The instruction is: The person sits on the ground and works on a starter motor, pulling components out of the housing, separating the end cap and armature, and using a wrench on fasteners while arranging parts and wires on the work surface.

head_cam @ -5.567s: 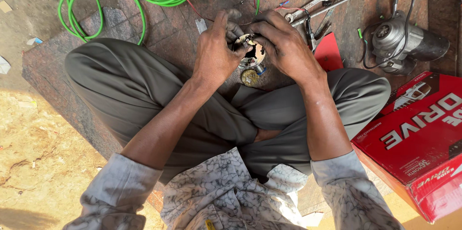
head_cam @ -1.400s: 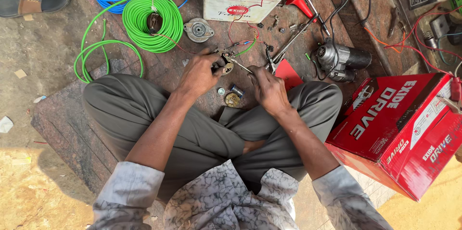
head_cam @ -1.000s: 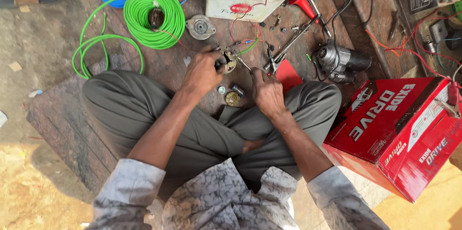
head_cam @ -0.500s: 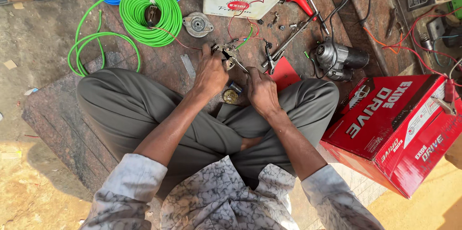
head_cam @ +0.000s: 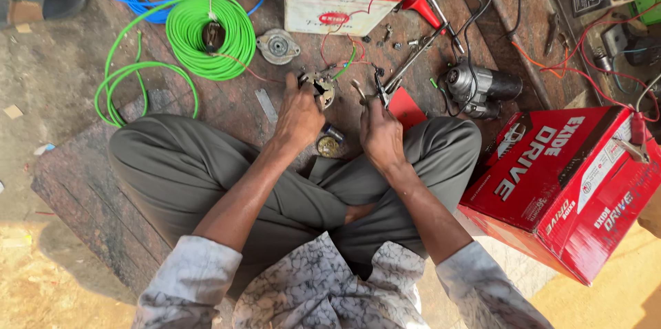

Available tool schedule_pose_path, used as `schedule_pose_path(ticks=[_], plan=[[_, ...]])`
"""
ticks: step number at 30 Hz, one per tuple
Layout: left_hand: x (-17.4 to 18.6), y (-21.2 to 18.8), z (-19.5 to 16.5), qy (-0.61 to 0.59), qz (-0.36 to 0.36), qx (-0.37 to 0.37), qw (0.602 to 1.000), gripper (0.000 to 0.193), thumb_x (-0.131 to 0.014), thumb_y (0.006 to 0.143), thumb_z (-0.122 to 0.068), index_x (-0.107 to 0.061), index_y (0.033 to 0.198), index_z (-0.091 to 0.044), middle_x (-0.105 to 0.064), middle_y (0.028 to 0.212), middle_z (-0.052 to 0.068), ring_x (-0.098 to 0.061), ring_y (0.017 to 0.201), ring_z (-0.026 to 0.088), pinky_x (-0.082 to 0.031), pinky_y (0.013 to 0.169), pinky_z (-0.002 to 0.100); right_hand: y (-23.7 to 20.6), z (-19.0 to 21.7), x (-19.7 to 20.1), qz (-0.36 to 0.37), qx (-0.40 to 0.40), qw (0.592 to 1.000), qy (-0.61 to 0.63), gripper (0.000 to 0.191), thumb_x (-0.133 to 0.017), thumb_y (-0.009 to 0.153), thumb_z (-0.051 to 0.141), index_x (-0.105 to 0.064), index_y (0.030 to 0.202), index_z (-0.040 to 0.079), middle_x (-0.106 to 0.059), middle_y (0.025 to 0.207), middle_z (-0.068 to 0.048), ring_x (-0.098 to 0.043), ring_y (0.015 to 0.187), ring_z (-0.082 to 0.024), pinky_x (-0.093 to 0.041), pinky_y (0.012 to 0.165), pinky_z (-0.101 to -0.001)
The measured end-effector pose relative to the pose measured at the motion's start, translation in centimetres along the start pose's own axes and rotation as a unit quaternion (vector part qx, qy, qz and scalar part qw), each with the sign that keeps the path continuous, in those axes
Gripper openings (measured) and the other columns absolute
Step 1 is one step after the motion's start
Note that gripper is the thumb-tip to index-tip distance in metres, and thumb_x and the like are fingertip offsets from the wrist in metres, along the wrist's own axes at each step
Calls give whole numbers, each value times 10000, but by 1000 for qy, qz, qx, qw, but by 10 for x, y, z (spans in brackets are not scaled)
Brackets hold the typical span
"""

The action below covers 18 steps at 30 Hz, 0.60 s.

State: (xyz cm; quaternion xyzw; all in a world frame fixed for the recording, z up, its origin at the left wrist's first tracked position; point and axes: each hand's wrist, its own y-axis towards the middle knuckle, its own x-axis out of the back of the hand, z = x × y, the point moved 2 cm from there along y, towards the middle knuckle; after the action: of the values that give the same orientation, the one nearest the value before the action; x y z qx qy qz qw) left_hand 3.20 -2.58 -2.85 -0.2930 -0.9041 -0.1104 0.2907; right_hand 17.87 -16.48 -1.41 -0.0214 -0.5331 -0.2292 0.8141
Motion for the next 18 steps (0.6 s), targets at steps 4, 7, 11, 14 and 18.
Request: schedule_pose_path(ticks=[4, 7, 11, 14, 18], plan=[[-6, -3, 3, 18, 9, 9, 1000, 265, -690, 859, -17, -615, 1070, 125, -474, 1187, 326, -596, 1017, 524, -504, 894, 560, -1, 2, 0, 5, 56, 997, 55, 223, -598, 986, -15, -574, 1207, 9, -645, 837, -212, -656, 730, -404, -520, 665, -495], [-11, -3, 8, 24, 8, 16, 1000, 265, -686, 822, 1, -610, 1043, 126, -470, 1199, 331, -607, 1004, 518, -512, 892, 557, -1, 6, 0, 9, 92, 996, -21, 237, -596, 958, -15, -576, 1190, 26, -671, 848, -202, -673, 749, -402, -533, 687, -503], [-13, -2, 10, 32, 9, 20, 999, 308, -690, 786, 24, -604, 1062, 130, -466, 1217, 349, -624, 965, 520, -533, 864, 552, 6, 6, -4, 43, 85, 995, -26, 190, -592, 997, 2, -571, 1184, 31, -680, 858, -197, -682, 768, -395, -546, 759, -494], [-11, -4, 3, 24, -28, -27, 999, 335, -706, 741, 34, -626, 1058, 111, -477, 1185, 339, -623, 987, 542, -538, 862, 559, 4, 3, -2, -39, 89, 995, 13, 221, -560, 996, -5, -545, 1216, 8, -698, 942, -216, -692, 820, -412, -546, 780, -485], [-11, 2, 3, 52, 57, 72, 994, 276, -682, 806, 25, -623, 1065, 99, -492, 1256, 323, -648, 978, 511, -549, 858, 561, 5, -8, -18, 85, 55, 993, -61, 121, -590, 1022, -7, -575, 1126, 52, -677, 844, -169, -678, 776, -383, -522, 731, -497]])
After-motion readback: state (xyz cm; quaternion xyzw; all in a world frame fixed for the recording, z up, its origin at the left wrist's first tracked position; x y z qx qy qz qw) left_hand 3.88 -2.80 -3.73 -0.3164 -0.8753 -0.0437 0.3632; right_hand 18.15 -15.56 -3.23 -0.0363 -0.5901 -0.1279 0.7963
